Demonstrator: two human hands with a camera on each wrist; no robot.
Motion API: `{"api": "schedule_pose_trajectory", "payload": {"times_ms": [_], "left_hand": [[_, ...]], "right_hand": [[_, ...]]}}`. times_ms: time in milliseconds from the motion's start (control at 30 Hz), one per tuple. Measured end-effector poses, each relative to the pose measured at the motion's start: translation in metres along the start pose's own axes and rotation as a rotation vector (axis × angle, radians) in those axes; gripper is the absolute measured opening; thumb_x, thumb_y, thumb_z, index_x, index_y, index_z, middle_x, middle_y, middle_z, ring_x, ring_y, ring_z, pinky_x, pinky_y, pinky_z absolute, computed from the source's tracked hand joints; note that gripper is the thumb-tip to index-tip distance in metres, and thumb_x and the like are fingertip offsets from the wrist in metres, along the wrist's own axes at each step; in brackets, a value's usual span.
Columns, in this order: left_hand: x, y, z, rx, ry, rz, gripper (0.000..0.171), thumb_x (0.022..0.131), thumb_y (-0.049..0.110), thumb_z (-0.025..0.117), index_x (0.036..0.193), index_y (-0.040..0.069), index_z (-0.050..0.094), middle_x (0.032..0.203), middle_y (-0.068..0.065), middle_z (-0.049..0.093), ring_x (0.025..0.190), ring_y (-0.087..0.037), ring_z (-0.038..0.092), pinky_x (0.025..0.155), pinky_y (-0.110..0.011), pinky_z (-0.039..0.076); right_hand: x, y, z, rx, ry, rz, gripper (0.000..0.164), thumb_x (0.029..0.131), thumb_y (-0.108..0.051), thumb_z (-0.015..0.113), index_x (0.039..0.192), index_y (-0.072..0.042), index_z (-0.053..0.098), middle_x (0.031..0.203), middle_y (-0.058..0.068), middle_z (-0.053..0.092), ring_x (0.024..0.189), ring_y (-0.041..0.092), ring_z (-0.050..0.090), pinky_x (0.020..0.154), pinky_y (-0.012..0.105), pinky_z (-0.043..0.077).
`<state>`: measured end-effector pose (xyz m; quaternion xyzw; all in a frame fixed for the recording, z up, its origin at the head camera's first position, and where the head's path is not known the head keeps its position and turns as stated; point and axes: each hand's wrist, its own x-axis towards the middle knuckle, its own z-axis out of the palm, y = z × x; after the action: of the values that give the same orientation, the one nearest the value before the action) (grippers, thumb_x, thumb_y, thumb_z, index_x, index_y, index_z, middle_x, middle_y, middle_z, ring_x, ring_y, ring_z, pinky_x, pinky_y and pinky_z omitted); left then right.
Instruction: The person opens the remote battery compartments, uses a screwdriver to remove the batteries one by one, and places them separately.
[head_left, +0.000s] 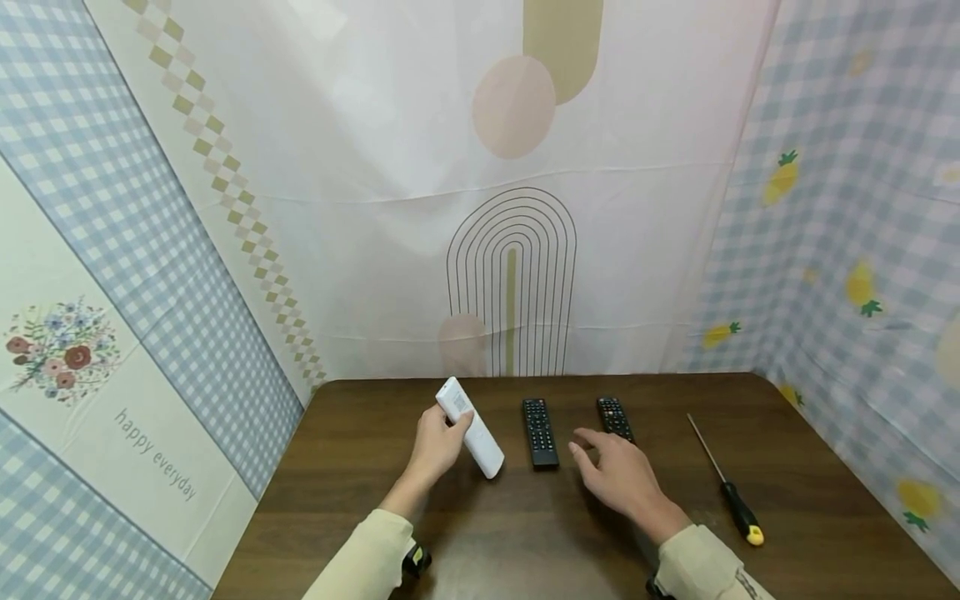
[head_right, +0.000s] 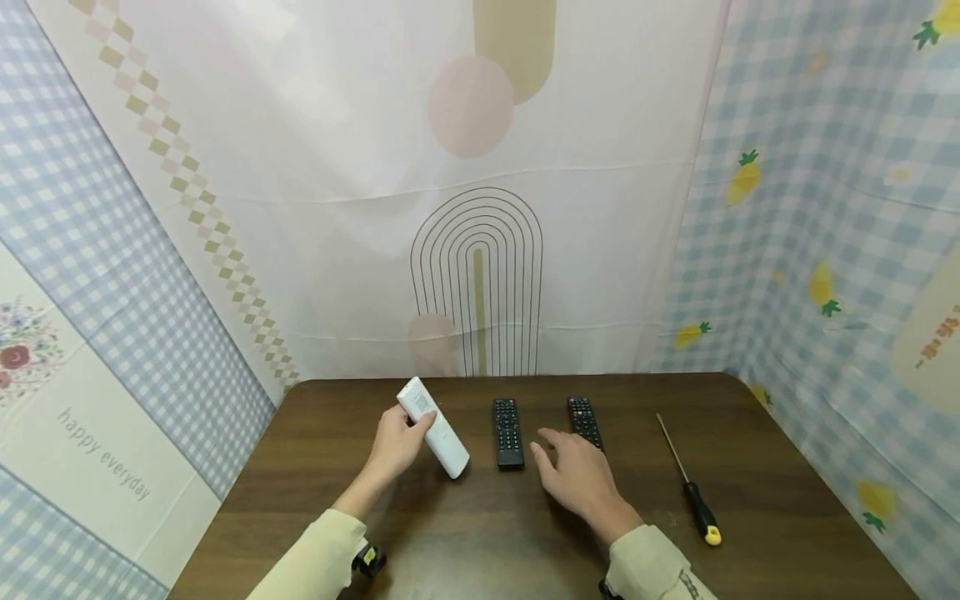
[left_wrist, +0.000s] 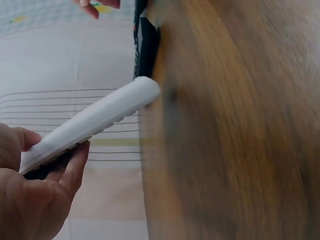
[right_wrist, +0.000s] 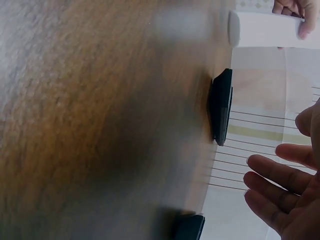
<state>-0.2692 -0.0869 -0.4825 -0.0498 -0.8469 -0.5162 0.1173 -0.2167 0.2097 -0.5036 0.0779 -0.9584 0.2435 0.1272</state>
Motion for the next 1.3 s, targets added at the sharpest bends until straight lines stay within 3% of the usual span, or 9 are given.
{"api": "schedule_pose_trajectory", "payload": {"times_ms": [233,367,733,967,1300], "left_hand": [[-0.001,0.006,-0.001,-0.135,0.006,-0.057,0.021,0.099,0.019,0.074,0.104,-0.001,0.075,0.099,-0.018,0.080,0.083,-0.012,0.065,0.069,-0.027,0.052],[-0.002,0.007,0.001,-0.187,0.007,-0.057,0.021,0.100,0.018,0.073,0.106,-0.002,0.075,0.102,-0.019,0.080,0.085,-0.011,0.066,0.070,-0.027,0.052],[-0.004,0.003,0.004,-0.420,-0.068,-0.134,0.032,0.107,0.017,0.063,0.123,-0.011,0.064,0.116,-0.031,0.075,0.101,-0.032,0.078,0.081,-0.041,0.067],[-0.009,0.007,0.002,-0.437,-0.058,-0.141,0.034,0.109,0.019,0.061,0.128,-0.010,0.060,0.119,-0.033,0.073,0.104,-0.036,0.078,0.085,-0.046,0.067],[-0.013,0.010,0.004,-0.391,-0.071,-0.089,0.036,0.109,0.020,0.062,0.136,-0.004,0.062,0.122,-0.028,0.073,0.106,-0.031,0.076,0.082,-0.038,0.066]], "right_hand": [[-0.002,-0.007,-0.004,-0.021,0.019,-0.006,0.036,0.107,-0.037,0.064,0.133,-0.015,0.074,0.123,0.005,0.080,0.100,0.024,0.075,0.090,0.053,0.061],[-0.003,-0.012,-0.005,-0.033,0.042,-0.039,0.034,0.105,-0.036,0.067,0.131,-0.015,0.074,0.120,0.004,0.081,0.103,0.026,0.076,0.089,0.053,0.062],[-0.002,-0.014,-0.002,-0.038,0.068,-0.086,0.029,0.104,-0.034,0.069,0.126,-0.017,0.077,0.117,0.005,0.081,0.093,0.019,0.071,0.081,0.048,0.061],[-0.002,-0.015,0.000,-0.035,0.066,-0.089,0.029,0.104,-0.034,0.069,0.125,-0.016,0.078,0.118,0.005,0.081,0.092,0.019,0.071,0.082,0.049,0.062],[0.001,-0.031,0.006,0.030,0.088,-0.081,0.029,0.102,-0.033,0.072,0.123,-0.013,0.079,0.116,0.005,0.082,0.095,0.019,0.074,0.083,0.047,0.062]]}}
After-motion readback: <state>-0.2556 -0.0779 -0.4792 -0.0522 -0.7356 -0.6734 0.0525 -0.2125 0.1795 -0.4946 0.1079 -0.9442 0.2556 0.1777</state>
